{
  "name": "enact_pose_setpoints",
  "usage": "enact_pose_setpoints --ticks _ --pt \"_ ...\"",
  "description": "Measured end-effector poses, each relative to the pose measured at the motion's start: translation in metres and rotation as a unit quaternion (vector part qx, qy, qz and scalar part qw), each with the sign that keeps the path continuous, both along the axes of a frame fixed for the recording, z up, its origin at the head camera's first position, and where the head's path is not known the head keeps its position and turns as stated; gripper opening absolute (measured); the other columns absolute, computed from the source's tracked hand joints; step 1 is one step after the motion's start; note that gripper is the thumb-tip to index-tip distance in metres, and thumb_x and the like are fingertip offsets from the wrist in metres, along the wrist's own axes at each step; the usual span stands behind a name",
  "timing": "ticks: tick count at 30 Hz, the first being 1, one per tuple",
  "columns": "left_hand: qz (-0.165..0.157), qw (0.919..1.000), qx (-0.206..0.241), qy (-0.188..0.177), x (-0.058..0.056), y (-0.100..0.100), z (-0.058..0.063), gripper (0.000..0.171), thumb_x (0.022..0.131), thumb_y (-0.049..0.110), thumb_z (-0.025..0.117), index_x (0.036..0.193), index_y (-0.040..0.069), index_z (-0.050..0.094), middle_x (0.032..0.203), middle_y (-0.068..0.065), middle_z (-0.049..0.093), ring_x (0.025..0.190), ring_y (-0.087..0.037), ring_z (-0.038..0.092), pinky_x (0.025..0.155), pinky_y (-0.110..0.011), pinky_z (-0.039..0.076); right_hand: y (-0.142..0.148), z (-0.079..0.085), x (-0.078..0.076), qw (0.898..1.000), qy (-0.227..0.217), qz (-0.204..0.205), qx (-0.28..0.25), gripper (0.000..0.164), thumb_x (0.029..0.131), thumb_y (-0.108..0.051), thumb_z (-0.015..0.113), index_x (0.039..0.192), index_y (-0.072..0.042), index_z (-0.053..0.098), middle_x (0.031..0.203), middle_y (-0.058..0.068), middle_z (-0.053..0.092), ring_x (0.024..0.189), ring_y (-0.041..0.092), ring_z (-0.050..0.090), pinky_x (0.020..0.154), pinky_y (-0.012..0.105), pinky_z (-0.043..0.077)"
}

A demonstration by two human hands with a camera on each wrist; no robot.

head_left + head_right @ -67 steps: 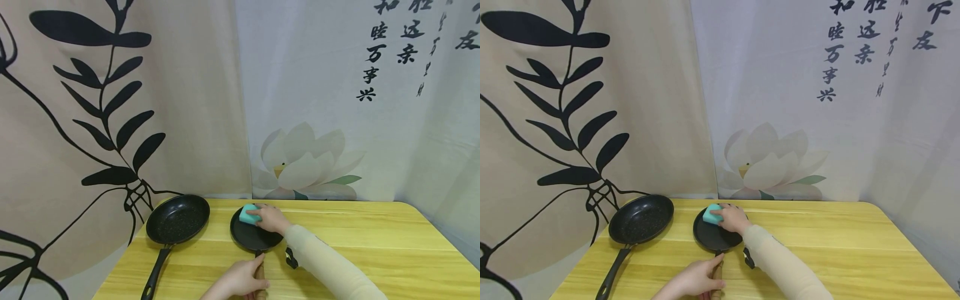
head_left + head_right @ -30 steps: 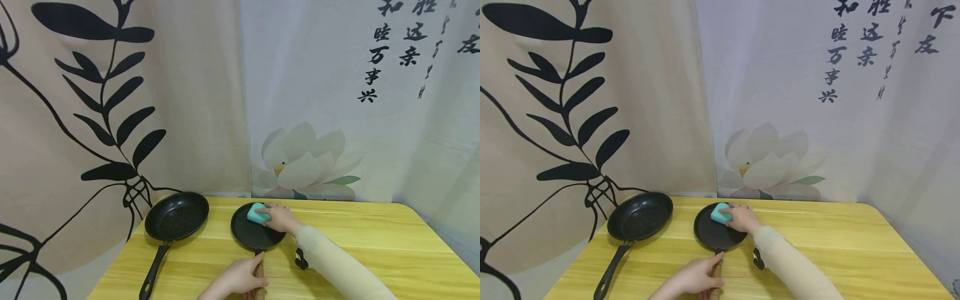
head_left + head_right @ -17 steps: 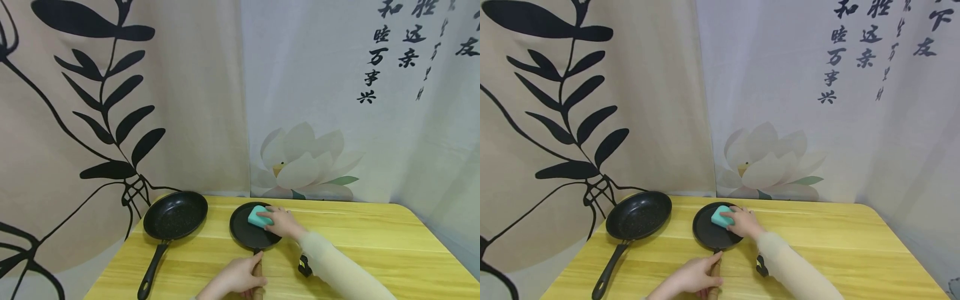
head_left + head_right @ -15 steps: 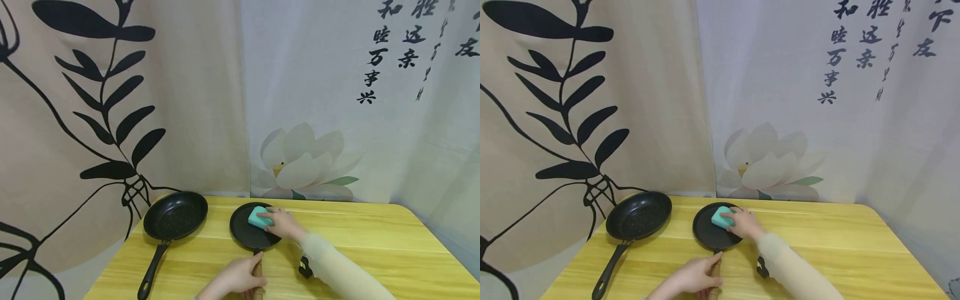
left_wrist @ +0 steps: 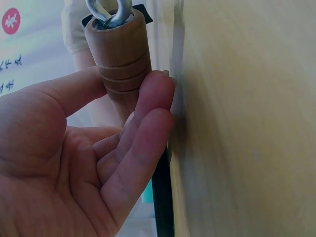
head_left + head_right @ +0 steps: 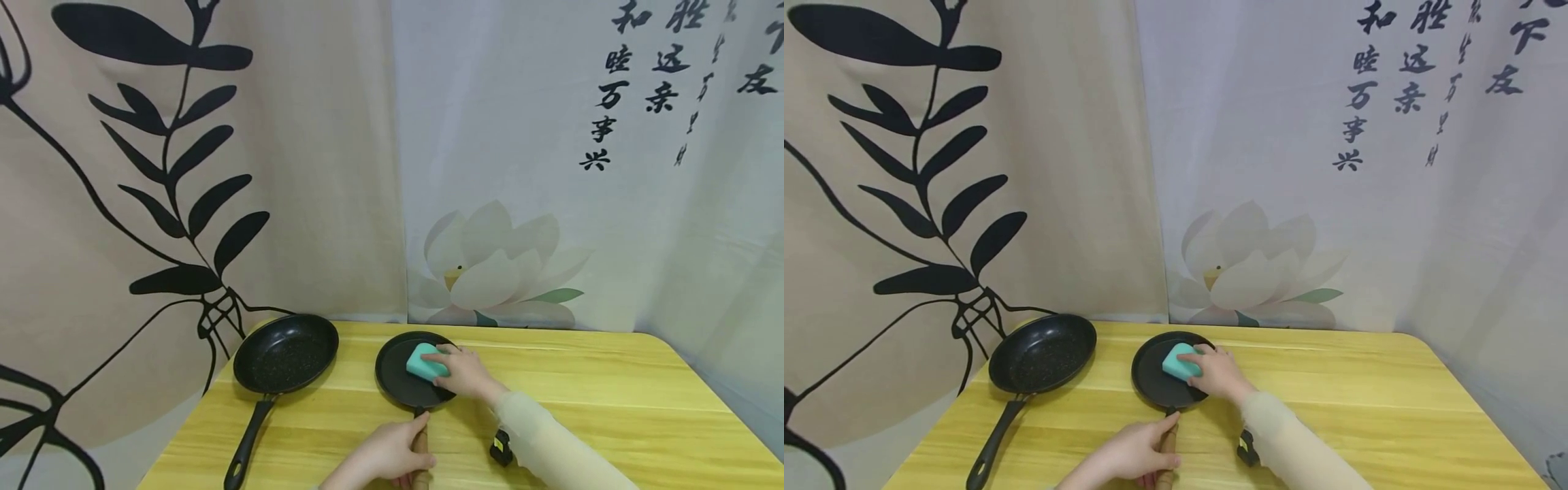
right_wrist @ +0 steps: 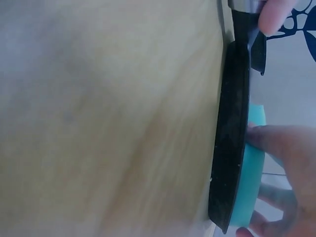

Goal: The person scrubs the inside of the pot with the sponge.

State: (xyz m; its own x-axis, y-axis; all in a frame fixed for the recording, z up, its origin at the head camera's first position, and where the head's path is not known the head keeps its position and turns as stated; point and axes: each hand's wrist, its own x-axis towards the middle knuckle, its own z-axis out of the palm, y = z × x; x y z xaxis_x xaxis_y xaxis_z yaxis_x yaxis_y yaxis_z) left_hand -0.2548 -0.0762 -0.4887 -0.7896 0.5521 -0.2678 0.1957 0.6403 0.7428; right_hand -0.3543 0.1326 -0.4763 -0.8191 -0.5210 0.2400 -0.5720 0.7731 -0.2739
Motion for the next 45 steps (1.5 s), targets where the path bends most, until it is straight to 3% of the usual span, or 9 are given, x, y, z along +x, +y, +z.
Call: enact_pose_setpoints --ticks 3,6,16,19,22,29,31,33,45 --pt "-0.001 1.0000 0.005 0.003 0.006 0.001 0.010 0.077 0.089 0.043 0.069 0.149 0.009 0.038 0.060 -0.002 0.062 0.043 -0.016 0.058 0.044 -0.032 0.052 0.001 -0.001 0.001 1.000 0.002 0.003 -0.001 0.050 0.086 -0.028 0.075 0.133 -0.023 0.061 0.138 0.018 0.050 0.112 0.050 0.050 0.086 0.064 0.041" --pt "-0.006 0.9998 -0.001 0.018 0.006 0.000 0.011 0.077 0.088 0.046 0.068 0.149 0.010 0.039 0.063 0.003 0.062 0.043 -0.015 0.057 0.048 -0.029 0.052 0.001 -0.002 0.003 1.000 0.001 0.007 -0.003 0.049 0.086 -0.027 0.075 0.133 -0.022 0.062 0.138 0.019 0.050 0.110 0.049 0.052 0.086 0.064 0.041" --pt "-0.002 0.9996 0.027 0.002 -0.020 -0.004 -0.042 0.084 0.082 0.058 0.069 0.152 0.024 0.035 0.065 0.001 0.065 0.043 -0.016 0.059 0.043 -0.031 0.052 0.003 -0.002 0.009 1.000 -0.002 0.021 -0.016 0.050 0.086 -0.025 0.075 0.133 -0.018 0.061 0.138 0.021 0.049 0.121 0.043 0.049 0.094 0.066 0.037" --pt "0.000 0.9998 0.019 0.009 -0.013 -0.003 -0.031 0.082 0.084 0.055 0.069 0.151 0.021 0.036 0.061 0.000 0.064 0.044 -0.017 0.060 0.043 -0.031 0.052 0.004 -0.004 0.009 1.000 -0.001 0.025 -0.015 0.050 0.087 -0.026 0.074 0.134 -0.018 0.060 0.138 0.021 0.049 0.122 0.040 0.049 0.097 0.065 0.036" --pt "0.009 0.9998 0.015 0.009 0.005 0.000 0.004 0.075 0.089 0.044 0.069 0.150 0.012 0.038 0.059 -0.001 0.062 0.044 -0.017 0.060 0.043 -0.031 0.052 0.004 -0.005 0.010 1.000 0.004 0.025 -0.015 0.050 0.087 -0.027 0.074 0.134 -0.019 0.060 0.138 0.020 0.049 0.121 0.039 0.050 0.098 0.064 0.036" --pt "-0.002 0.9995 0.029 -0.011 -0.001 -0.002 -0.007 0.080 0.086 0.048 0.070 0.151 0.015 0.037 0.061 -0.002 0.063 0.045 -0.018 0.060 0.042 -0.033 0.052 0.003 -0.005 0.014 0.999 0.012 0.026 -0.016 0.050 0.086 -0.028 0.075 0.133 -0.018 0.061 0.136 0.020 0.051 0.120 0.037 0.051 0.098 0.064 0.036" --pt "-0.006 0.9999 0.009 -0.005 0.009 0.001 0.015 0.077 0.090 0.043 0.068 0.150 0.008 0.035 0.061 -0.001 0.063 0.045 -0.015 0.060 0.043 -0.031 0.052 0.002 -0.004 0.015 0.999 0.012 0.026 -0.018 0.050 0.085 -0.027 0.076 0.133 -0.018 0.062 0.135 0.019 0.052 0.120 0.037 0.051 0.099 0.064 0.036" --pt "-0.003 0.9998 0.017 -0.009 0.013 0.002 0.023 0.076 0.090 0.039 0.070 0.149 0.005 0.037 0.061 -0.003 0.063 0.045 -0.016 0.060 0.043 -0.032 0.052 0.000 -0.003 0.016 0.999 0.012 0.023 -0.018 0.050 0.085 -0.028 0.076 0.133 -0.018 0.062 0.134 0.019 0.052 0.120 0.036 0.052 0.100 0.064 0.035" --pt "-0.008 0.9998 0.000 0.020 0.006 0.001 0.006 0.078 0.088 0.050 0.066 0.150 0.012 0.038 0.061 0.003 0.062 0.044 -0.013 0.059 0.044 -0.029 0.052 -0.009 -0.006 0.020 0.999 0.021 0.019 -0.018 0.049 0.084 -0.030 0.076 0.131 -0.019 0.063 0.130 0.017 0.055 0.106 0.035 0.055 0.088 0.051 0.045"
